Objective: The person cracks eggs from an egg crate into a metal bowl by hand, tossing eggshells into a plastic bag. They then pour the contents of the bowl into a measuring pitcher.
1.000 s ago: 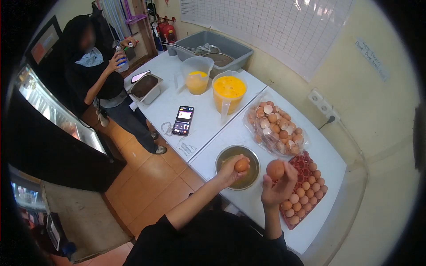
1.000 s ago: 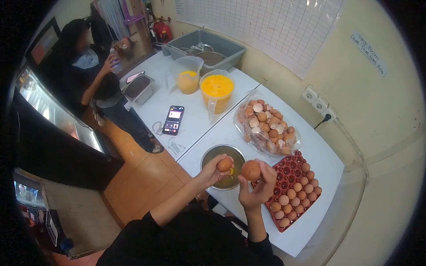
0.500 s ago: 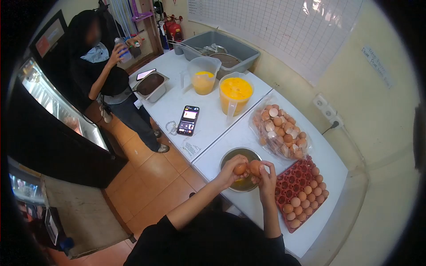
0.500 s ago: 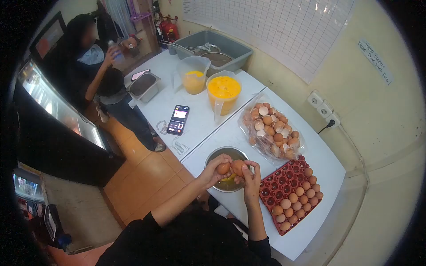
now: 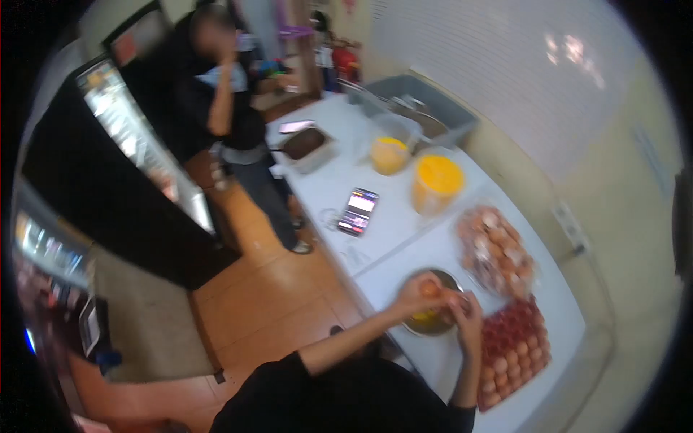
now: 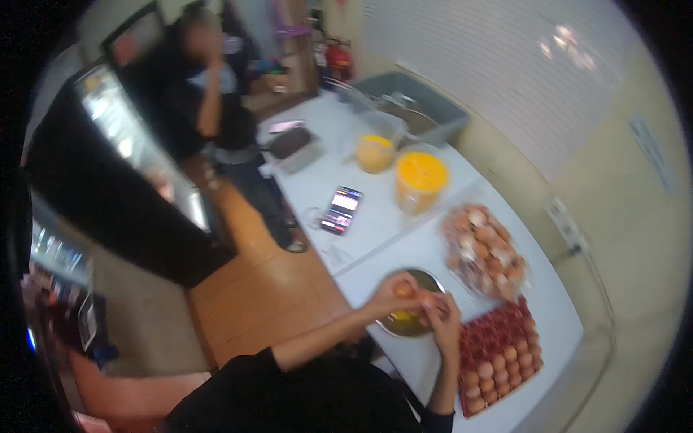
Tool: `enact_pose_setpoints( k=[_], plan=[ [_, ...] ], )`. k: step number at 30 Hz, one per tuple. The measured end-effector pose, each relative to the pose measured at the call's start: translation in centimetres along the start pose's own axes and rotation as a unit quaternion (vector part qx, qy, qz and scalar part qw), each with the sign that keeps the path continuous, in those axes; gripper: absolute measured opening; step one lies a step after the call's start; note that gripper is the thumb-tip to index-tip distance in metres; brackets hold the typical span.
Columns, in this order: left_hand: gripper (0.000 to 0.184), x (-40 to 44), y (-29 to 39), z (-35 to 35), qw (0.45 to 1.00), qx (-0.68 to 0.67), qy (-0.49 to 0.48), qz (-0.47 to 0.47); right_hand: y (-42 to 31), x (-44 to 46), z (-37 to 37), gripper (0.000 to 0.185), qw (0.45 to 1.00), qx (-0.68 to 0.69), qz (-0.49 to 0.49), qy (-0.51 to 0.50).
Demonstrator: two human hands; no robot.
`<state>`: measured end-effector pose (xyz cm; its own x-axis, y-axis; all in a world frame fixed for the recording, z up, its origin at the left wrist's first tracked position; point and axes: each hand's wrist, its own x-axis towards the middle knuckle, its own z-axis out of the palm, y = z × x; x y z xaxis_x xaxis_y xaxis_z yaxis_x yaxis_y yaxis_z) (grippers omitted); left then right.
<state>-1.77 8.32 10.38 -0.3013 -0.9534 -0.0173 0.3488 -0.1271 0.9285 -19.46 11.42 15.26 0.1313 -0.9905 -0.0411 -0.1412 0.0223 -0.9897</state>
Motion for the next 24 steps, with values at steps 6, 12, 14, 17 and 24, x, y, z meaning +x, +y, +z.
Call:
enact_pose_setpoints(
  k=[6, 12, 14, 17, 24],
  plan=[
    [0.042, 0.6, -2.0, -0.4, 0.973, 0.207, 0.051, 0.086, 2.3, 0.5, -1.7, 0.031, 0.999, -0.003, 0.005, -0.035],
    [0.049, 0.5, -2.8, 0.1, 0.954, 0.269, 0.106, 0.084, 0.9, 0.4, -1.1, 0.029, 0.971, -0.234, -0.036, -0.024],
    [0.053, 1.3, -4.2, -0.1, 0.959, 0.245, 0.113, 0.081, 1.0, 0.6, -0.9, 0.029, 0.966, -0.249, -0.063, -0.041],
    [0.042, 1.8, -6.2, -1.2, 0.963, 0.217, 0.09, 0.132, 0.9, 0.9, -0.3, 0.028, 0.962, -0.254, -0.091, -0.036],
    [0.044, 1.2, -3.3, -1.4, 0.945, 0.254, 0.102, 0.181, -0.9, 1.4, 1.8, 0.027, 0.956, -0.263, -0.126, -0.024]
  ],
)
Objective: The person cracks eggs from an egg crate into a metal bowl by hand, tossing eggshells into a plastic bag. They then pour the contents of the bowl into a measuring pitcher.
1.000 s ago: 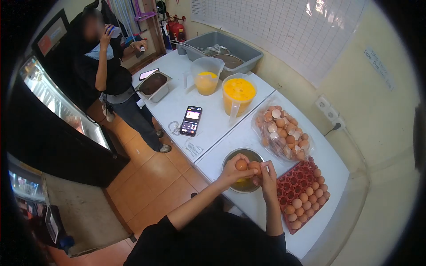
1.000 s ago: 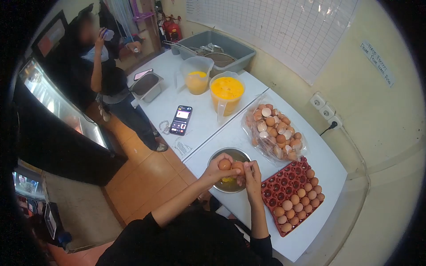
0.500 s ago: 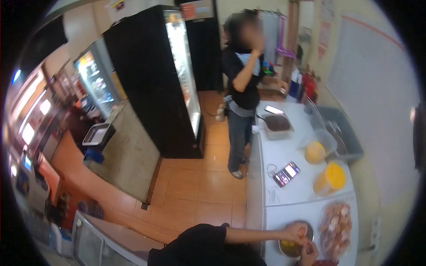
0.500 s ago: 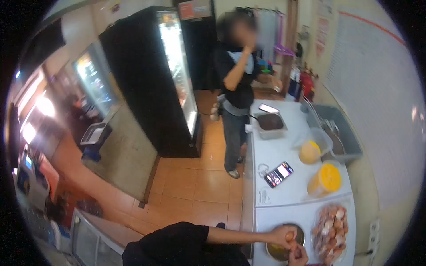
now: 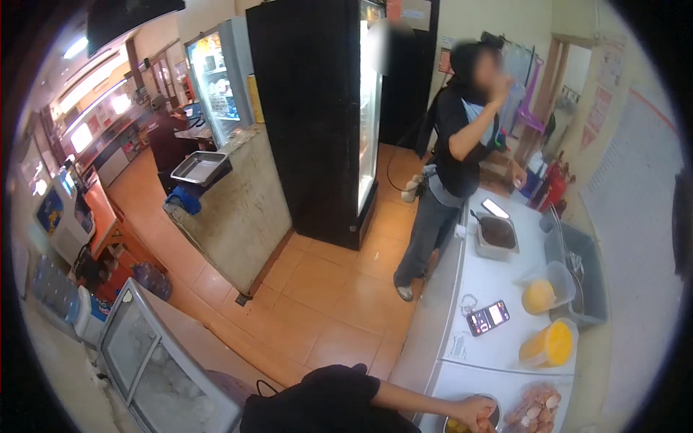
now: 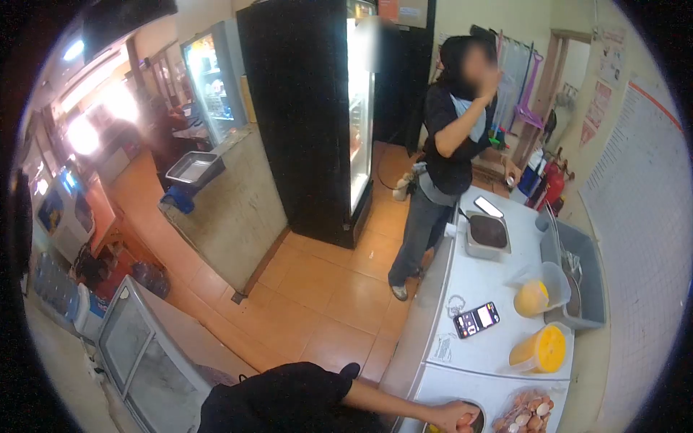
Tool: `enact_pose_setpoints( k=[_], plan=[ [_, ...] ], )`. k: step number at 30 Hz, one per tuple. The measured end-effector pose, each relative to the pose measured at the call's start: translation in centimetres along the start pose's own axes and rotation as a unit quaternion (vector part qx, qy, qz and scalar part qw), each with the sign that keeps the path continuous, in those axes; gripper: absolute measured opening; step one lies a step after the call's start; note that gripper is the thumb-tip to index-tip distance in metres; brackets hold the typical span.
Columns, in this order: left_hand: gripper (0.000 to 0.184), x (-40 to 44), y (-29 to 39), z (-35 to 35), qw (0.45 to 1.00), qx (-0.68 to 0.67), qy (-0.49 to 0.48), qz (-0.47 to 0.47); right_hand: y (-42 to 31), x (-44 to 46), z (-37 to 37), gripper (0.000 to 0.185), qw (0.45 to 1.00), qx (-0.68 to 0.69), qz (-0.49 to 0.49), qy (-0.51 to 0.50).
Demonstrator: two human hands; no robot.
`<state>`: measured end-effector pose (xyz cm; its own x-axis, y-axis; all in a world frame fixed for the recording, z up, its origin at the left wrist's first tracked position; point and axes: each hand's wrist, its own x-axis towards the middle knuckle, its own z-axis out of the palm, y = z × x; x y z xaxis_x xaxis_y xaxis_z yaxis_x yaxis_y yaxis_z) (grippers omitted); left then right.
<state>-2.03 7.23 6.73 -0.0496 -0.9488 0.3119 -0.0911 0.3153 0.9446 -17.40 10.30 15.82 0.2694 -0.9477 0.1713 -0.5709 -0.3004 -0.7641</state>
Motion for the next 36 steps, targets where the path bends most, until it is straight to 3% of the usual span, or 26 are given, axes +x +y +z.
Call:
enact_pose_setpoints(
  k=[1, 2, 3, 4, 5, 6, 7, 8, 12, 15, 19, 21, 22, 24, 26, 28, 32, 33, 36],
  plan=[
    [0.052, 0.0, 0.4, 0.6, 1.0, -0.012, 0.011, -0.014, -0.3, -0.5, -0.4, 0.027, 1.0, -0.007, 0.003, 0.012],
    [0.053, 0.2, -1.3, 1.0, 0.999, -0.013, 0.011, 0.032, -0.4, -0.5, -0.6, 0.028, 0.999, 0.035, -0.001, 0.009],
    [0.051, 0.2, -0.3, 0.2, 0.999, -0.028, -0.019, -0.007, 1.2, -0.4, -0.5, 0.029, 0.997, 0.071, 0.003, 0.015],
    [0.048, 0.3, 0.3, -0.5, 0.999, -0.031, -0.038, 0.008, 9.1, 0.5, 0.3, 0.037, 0.991, 0.078, -0.105, -0.01],
    [0.046, 0.6, -0.2, -1.1, 0.995, -0.054, -0.078, 0.035, 6.8, 0.1, -0.6, 0.049, 0.997, 0.071, -0.001, -0.016],
    [0.044, 0.9, 2.7, -2.7, 0.987, -0.072, -0.142, -0.033, 3.3, 0.1, -2.0, 0.047, 0.999, 0.004, 0.006, -0.037],
    [0.042, 1.2, 2.1, -2.6, 0.973, -0.153, -0.17, -0.043, 4.1, -0.1, -2.0, 0.047, 0.998, 0.023, -0.051, -0.006],
    [0.04, 2.0, 3.0, -3.2, 0.977, -0.117, -0.174, 0.022, 1.5, 0.4, -3.3, 0.047, 0.997, -0.045, -0.045, -0.034],
    [0.035, 4.2, 8.1, -5.6, 0.963, 0.023, -0.269, 0.021, -1.6, 0.0, -4.7, 0.049, 0.995, -0.076, -0.06, 0.007],
    [0.034, 4.9, 8.7, -5.4, 0.954, 0.018, -0.295, 0.057, -2.7, -0.3, -5.2, 0.046, 0.998, -0.039, -0.042, 0.015],
    [0.03, 5.0, 9.3, -5.0, 0.959, 0.019, -0.28, 0.025, -0.4, -0.8, -5.1, 0.049, 0.998, -0.048, -0.044, 0.017],
    [0.029, 5.0, 9.2, -4.3, 0.964, 0.007, -0.266, 0.007, 0.3, -1.1, -4.3, 0.047, 0.987, 0.136, 0.088, 0.017],
    [0.029, 4.9, 9.1, -4.0, 0.971, -0.016, -0.238, -0.006, 0.5, -1.0, -3.9, 0.047, 0.987, 0.134, 0.091, 0.02],
    [0.028, 4.8, 8.8, -3.2, 0.976, -0.041, -0.213, -0.018, 0.6, -0.6, -2.9, 0.046, 0.949, 0.293, 0.108, 0.043],
    [0.034, 4.8, 8.7, -2.4, 0.988, -0.011, -0.149, 0.026, 1.0, -0.2, -2.3, 0.047, 0.928, 0.351, 0.122, 0.036],
    [0.035, 4.9, 8.7, -1.7, 0.989, -0.006, -0.145, 0.021, 1.1, 0.2, -1.8, 0.044, 0.886, 0.419, 0.191, 0.049],
    [0.034, 5.8, 9.2, -0.1, 0.989, -0.011, -0.144, 0.033, 1.1, 1.4, -1.6, 0.042, 0.878, 0.388, 0.244, 0.14],
    [0.034, 6.3, 8.9, 0.5, 0.988, -0.012, -0.148, 0.035, 1.5, 1.7, -1.9, 0.041, 0.853, 0.431, 0.237, 0.172],
    [0.034, 8.6, 6.6, 2.7, 0.988, -0.05, -0.12, 0.079, 3.9, 3.0, -4.4, 0.04, 0.857, 0.4, 0.206, 0.251]
  ],
)
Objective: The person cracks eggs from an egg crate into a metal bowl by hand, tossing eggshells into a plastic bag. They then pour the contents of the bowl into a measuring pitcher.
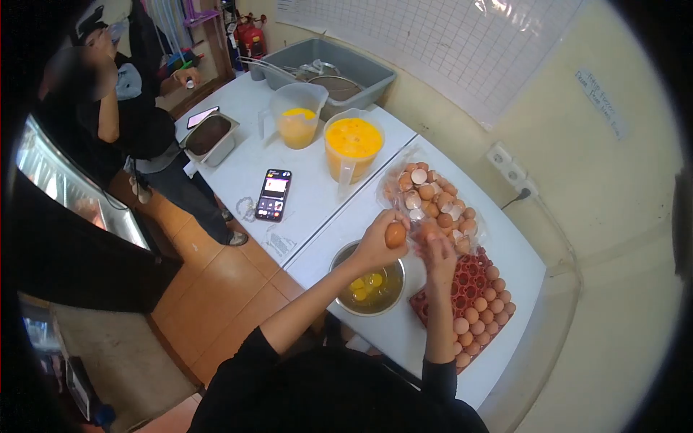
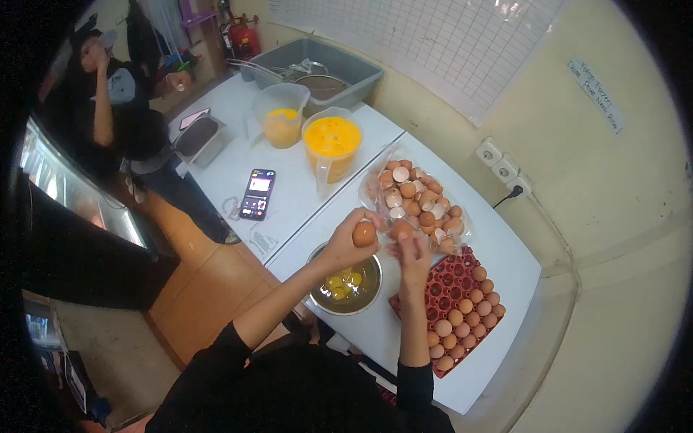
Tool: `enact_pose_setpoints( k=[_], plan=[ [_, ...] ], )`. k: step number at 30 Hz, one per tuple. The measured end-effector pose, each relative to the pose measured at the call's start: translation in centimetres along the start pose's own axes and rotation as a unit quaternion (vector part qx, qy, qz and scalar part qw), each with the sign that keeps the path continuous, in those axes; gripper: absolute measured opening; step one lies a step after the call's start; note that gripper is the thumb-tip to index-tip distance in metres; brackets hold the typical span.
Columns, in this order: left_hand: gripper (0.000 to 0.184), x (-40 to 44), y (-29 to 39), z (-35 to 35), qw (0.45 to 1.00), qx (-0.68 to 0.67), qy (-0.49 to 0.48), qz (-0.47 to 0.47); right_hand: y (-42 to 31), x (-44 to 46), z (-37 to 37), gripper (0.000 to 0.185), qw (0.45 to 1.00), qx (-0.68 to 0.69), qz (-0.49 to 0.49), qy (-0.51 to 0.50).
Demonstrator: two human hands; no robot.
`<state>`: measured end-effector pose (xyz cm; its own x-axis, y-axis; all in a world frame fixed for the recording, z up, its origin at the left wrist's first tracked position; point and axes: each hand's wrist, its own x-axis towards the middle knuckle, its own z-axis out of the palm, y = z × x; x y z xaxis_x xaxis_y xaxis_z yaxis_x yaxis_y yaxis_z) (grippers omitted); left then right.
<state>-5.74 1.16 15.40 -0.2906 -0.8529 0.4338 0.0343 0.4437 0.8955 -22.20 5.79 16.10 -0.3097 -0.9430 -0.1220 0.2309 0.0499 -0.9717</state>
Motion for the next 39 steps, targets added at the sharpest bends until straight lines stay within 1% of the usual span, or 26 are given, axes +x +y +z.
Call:
enact_pose_setpoints(
  k=[1, 2, 3, 4, 5, 6, 7, 8, 10, 11, 12, 14, 15, 16, 18, 20, 23, 25, 26, 28, 29, 31, 32, 34, 35, 39],
  plan=[
    [0.034, 1.0, -0.9, 0.5, 0.998, -0.034, 0.019, -0.04, -0.6, 1.1, -0.9, 0.043, 0.998, -0.03, -0.044, 0.028],
    [0.035, 2.1, -1.9, 1.0, 0.994, -0.067, 0.037, -0.079, -1.1, 2.5, -1.6, 0.043, 0.998, -0.028, -0.047, 0.031],
    [0.033, 3.4, -3.1, 1.5, 0.996, -0.059, 0.035, -0.056, -1.6, 4.1, -2.2, 0.047, 0.977, -0.111, -0.157, 0.089],
    [0.033, 4.9, -2.7, 1.5, 0.996, -0.06, 0.031, -0.053, -2.2, 5.1, -2.5, 0.051, 0.934, -0.192, -0.263, 0.147],
    [0.027, 6.4, -2.3, 1.5, 0.971, -0.159, -0.006, -0.181, -2.7, 5.6, -3.0, 0.051, 0.933, -0.19, -0.265, 0.151],
    [0.022, 7.5, -2.1, 1.9, 0.917, -0.253, -0.043, -0.304, -3.6, 5.8, -3.3, 0.055, 0.902, -0.307, -0.256, 0.163],
    [0.025, 8.3, -3.0, 2.8, 0.933, -0.224, -0.028, -0.28, -4.3, 6.3, -3.6, 0.059, 0.858, -0.419, -0.242, 0.173],
    [0.025, 9.4, -3.9, 3.1, 0.935, -0.223, -0.034, -0.275, -3.7, 7.3, -4.5, 0.059, 0.857, -0.417, -0.246, 0.179],
    [0.031, 11.3, -7.4, 4.2, 0.957, -0.113, -0.095, -0.251, -0.8, 8.8, -7.0, 0.061, 0.884, -0.382, -0.253, 0.092],
    [0.038, 11.8, -9.7, 5.2, 0.971, -0.07, -0.09, -0.21, -0.5, 8.6, -7.7, 0.059, 0.858, -0.426, -0.267, 0.101],
    [0.038, 12.3, -9.9, 5.6, 0.97, -0.07, -0.099, -0.209, -0.7, 8.5, -8.0, 0.059, 0.858, -0.426, -0.266, 0.111],
    [0.044, 12.7, -10.5, 5.6, 0.988, 0.112, -0.099, -0.045, -1.5, 7.0, -8.1, 0.055, 0.859, -0.403, -0.302, 0.093],
    [0.054, 13.1, -10.5, 5.5, 0.978, 0.149, -0.14, -0.048, -1.9, 6.2, -8.3, 0.053, 0.872, -0.401, -0.258, 0.11],
    [0.054, 13.2, -9.3, 5.6, 0.977, 0.147, -0.15, -0.046, -2.2, 5.5, -8.8, 0.053, 0.872, -0.401, -0.254, 0.119],
    [0.063, 13.4, -7.5, 5.6, 0.927, 0.332, -0.16, -0.065, -2.4, 4.5, -9.7, 0.05, 0.894, -0.38, -0.205, 0.117],
    [0.06, 13.1, -8.0, 5.3, 0.921, 0.35, -0.165, -0.045, -2.2, 3.9, -10.9, 0.049, 0.891, -0.393, -0.187, 0.129],
    [0.045, 12.4, -7.8, 5.4, 0.893, 0.41, -0.184, -0.015, -1.7, 3.2, -12.1, 0.045, 0.899, -0.385, -0.166, 0.131],
    [0.026, 12.3, -8.0, 6.2, 0.908, 0.408, -0.097, -0.011, -1.6, 2.6, -12.4, 0.043, 0.908, -0.364, -0.16, 0.132],
    [0.026, 12.3, -8.2, 6.5, 0.908, 0.405, -0.104, -0.009, -1.5, 2.4, -12.5, 0.042, 0.911, -0.346, -0.184, 0.132],
    [0.02, 13.1, -7.9, 6.5, 0.865, 0.487, -0.103, 0.055, -1.8, 1.6, -12.8, 0.04, 0.91, -0.332, -0.204, 0.143],
    [0.02, 13.2, -8.1, 6.6, 0.868, 0.48, -0.112, 0.058, -2.1, 1.2, -13.2, 0.038, 0.909, -0.328, -0.209, 0.149],
    [0.024, 13.7, -8.8, 6.8, 0.898, 0.432, -0.052, 0.065, -3.0, 0.3, -14.1, 0.028, 0.912, -0.303, -0.206, 0.183],
    [0.024, 13.9, -8.9, 6.9, 0.9, 0.428, -0.057, 0.068, -3.2, 0.0, -15.1, 0.028, 0.91, -0.305, -0.205, 0.19],
    [0.031, 14.2, -8.0, 7.0, 0.893, 0.44, -0.087, 0.023, -3.9, -0.7, -17.9, 0.021, 0.894, -0.34, -0.165, 0.24],
    [0.028, 14.2, -7.7, 7.1, 0.888, 0.451, -0.09, 0.007, -4.1, -0.9, -19.1, 0.021, 0.893, -0.342, -0.164, 0.242],
    [0.024, 14.3, -10.4, 7.2, 0.874, 0.474, -0.107, 0.007, -4.8, -0.9, -22.8, 0.021, 0.866, -0.389, -0.103, 0.296]
  ],
)
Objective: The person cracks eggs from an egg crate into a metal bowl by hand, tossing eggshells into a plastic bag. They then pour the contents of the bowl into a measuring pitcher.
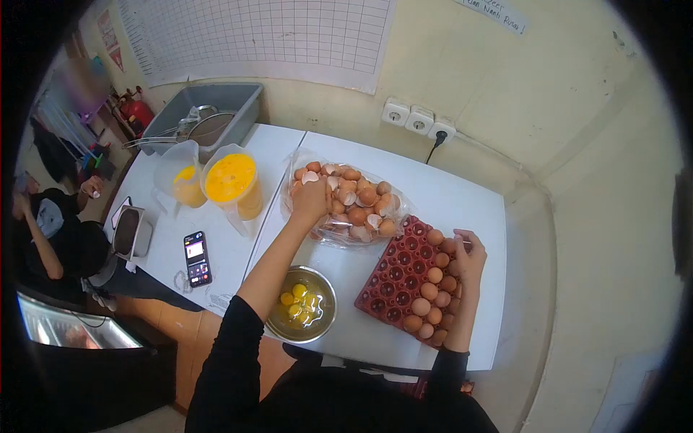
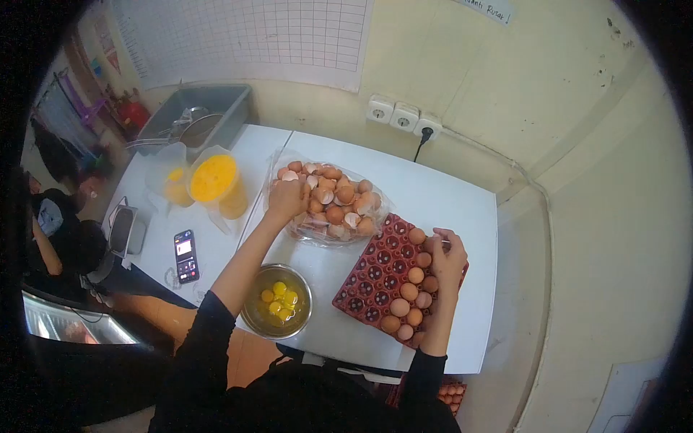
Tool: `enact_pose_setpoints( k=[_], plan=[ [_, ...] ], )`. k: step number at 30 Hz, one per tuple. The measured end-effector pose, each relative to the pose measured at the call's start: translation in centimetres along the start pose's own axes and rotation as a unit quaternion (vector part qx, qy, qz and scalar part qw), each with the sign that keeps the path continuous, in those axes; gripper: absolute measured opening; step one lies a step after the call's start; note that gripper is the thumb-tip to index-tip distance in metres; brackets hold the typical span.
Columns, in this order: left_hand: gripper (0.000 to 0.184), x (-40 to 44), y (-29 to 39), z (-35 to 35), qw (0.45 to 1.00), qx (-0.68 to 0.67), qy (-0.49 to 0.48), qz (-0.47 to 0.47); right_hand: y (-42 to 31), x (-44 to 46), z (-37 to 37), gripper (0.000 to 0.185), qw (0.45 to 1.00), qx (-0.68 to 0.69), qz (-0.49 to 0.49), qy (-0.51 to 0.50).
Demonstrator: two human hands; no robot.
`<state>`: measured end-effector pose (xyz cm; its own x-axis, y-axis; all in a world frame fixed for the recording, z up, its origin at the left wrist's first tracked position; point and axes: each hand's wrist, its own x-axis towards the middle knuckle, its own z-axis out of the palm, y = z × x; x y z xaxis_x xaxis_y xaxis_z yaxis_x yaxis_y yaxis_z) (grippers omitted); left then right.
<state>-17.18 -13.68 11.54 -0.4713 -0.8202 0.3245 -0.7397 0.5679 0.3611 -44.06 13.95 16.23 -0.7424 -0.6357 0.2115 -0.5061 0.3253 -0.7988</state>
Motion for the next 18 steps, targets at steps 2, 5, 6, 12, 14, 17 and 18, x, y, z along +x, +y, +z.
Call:
enact_pose_setpoints(
  k=[2, 5, 6, 12, 14, 17, 18],
  plan=[
    [0.025, -0.1, 0.2, -0.4, 1.0, 0.009, -0.025, -0.007, 1.0, 0.7, -0.4, 0.021, 1.0, -0.004, -0.014, -0.022],
    [0.021, -0.1, 0.4, -1.4, 0.999, -0.017, -0.047, 0.014, 1.1, 1.0, -0.3, 0.021, 0.998, -0.012, -0.016, -0.065],
    [0.021, -0.1, 0.3, -1.3, 0.999, -0.017, -0.047, 0.014, 0.9, 1.0, -0.2, 0.021, 0.996, -0.016, -0.003, -0.085],
    [0.021, 0.1, -0.5, -1.1, 0.998, -0.06, -0.013, 0.011, 1.6, 1.9, 1.2, 0.021, 0.984, -0.093, -0.099, -0.117],
    [0.016, 0.1, -0.2, -1.9, 0.995, -0.096, -0.023, 0.005, 1.6, 2.2, 1.7, 0.023, 0.983, -0.105, -0.079, -0.128],
    [0.017, 0.3, -0.4, -2.2, 0.997, -0.069, -0.036, 0.003, 1.4, 2.6, 2.2, 0.028, 0.965, -0.195, -0.116, -0.132],
    [0.017, 0.4, -0.4, -2.3, 0.997, -0.069, -0.035, 0.003, 1.3, 2.7, 2.3, 0.031, 0.939, -0.269, -0.173, -0.126]
  ],
)
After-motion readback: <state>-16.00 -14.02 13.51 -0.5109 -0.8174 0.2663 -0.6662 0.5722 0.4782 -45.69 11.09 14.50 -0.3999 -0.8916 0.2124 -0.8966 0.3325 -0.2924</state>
